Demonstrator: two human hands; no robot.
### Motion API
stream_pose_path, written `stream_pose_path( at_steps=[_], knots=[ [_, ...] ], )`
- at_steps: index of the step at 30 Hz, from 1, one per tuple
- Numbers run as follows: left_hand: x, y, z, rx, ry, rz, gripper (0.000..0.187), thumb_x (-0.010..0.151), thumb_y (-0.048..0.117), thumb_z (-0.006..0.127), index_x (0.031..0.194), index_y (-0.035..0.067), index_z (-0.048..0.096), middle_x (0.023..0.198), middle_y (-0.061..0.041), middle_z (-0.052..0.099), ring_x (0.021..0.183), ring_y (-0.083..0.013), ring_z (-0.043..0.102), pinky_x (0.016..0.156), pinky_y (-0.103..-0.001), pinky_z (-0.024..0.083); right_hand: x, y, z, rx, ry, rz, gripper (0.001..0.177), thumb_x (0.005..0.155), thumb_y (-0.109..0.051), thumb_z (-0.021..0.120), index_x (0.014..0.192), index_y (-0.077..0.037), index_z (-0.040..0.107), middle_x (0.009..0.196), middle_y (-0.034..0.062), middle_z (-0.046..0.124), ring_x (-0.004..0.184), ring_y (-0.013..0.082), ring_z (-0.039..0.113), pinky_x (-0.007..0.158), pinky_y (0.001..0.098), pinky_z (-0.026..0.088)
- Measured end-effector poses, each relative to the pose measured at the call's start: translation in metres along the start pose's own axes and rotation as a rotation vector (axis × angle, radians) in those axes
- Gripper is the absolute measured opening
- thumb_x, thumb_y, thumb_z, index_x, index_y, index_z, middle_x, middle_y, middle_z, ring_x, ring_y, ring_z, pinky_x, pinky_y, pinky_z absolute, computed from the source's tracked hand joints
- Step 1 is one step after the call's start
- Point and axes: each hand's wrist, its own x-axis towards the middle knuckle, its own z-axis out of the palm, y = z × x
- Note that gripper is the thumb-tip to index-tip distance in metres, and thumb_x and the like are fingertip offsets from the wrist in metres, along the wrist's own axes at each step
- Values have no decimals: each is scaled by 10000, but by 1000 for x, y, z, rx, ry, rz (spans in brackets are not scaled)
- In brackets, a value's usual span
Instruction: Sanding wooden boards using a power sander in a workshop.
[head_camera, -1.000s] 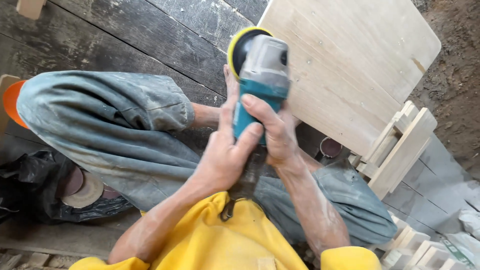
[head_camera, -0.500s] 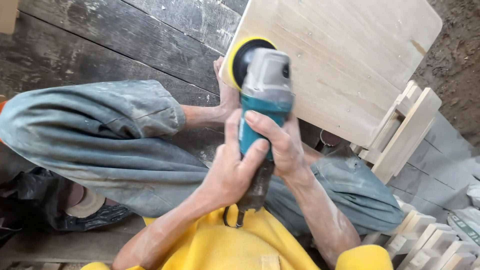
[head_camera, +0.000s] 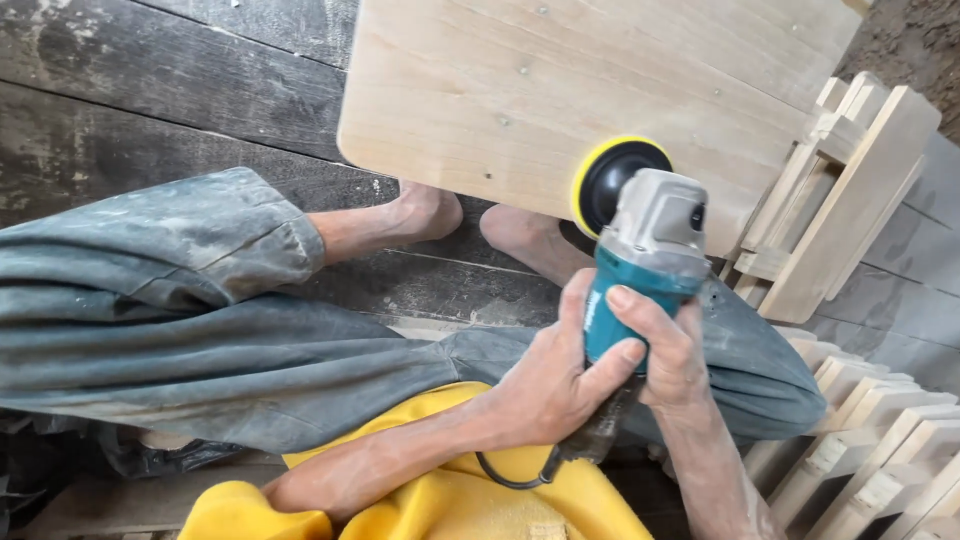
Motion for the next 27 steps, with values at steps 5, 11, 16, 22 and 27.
stream_pose_path(
  at_steps=[5, 11, 16, 22, 27],
  knots=[
    [39, -3, 36, 55, -111, -2, 807, 963, 506, 417, 1558, 70, 90, 1186, -391, 648, 963, -554, 730, 781, -575, 535, 0, 7, -62, 47, 158, -22, 297, 844, -172, 764, 1107, -79, 663, 867, 18, 673, 709, 160, 663, 597, 288, 576],
    [101, -108, 94, 723, -54, 778, 501, 1109, -2, 528, 1561, 132, 357, 1544, -611, 170, 665, -647, 476, 509, -617, 447, 10, 11, -124, 131, 271, -66, 398, 873, -242, 722, 1238, -111, 631, 1014, 31, 659, 922, 191, 666, 817, 324, 577],
    [129, -76, 99, 482, -199, 420, 349, 1098, 447, 376, 1443, 401, 394, 1629, -311, 277, 617, -553, 621, 554, -647, 500, 27, 8, -140, 232, 331, -80, 445, 850, -324, 751, 1216, -84, 668, 1081, 49, 704, 999, 175, 692, 925, 284, 571],
    [61, 14, 11, 300, -64, -54, 745, 947, 578, 453, 1545, 199, 217, 1126, -391, 704, 1151, -534, 698, 1031, -650, 528, 42, -21, -27, 325, 299, 150, 314, 867, -298, 772, 1036, -55, 665, 761, 16, 622, 458, -60, 521, 331, -17, 328],
    [-18, 35, -80, 241, 196, -36, 743, 961, 552, 484, 1568, 203, 235, 1094, -390, 712, 1119, -569, 692, 949, -672, 549, 41, -16, 117, 152, 28, 8, 209, 877, -148, 781, 981, 1, 679, 675, 58, 617, 454, -1, 542, 330, 88, 390]
  ],
)
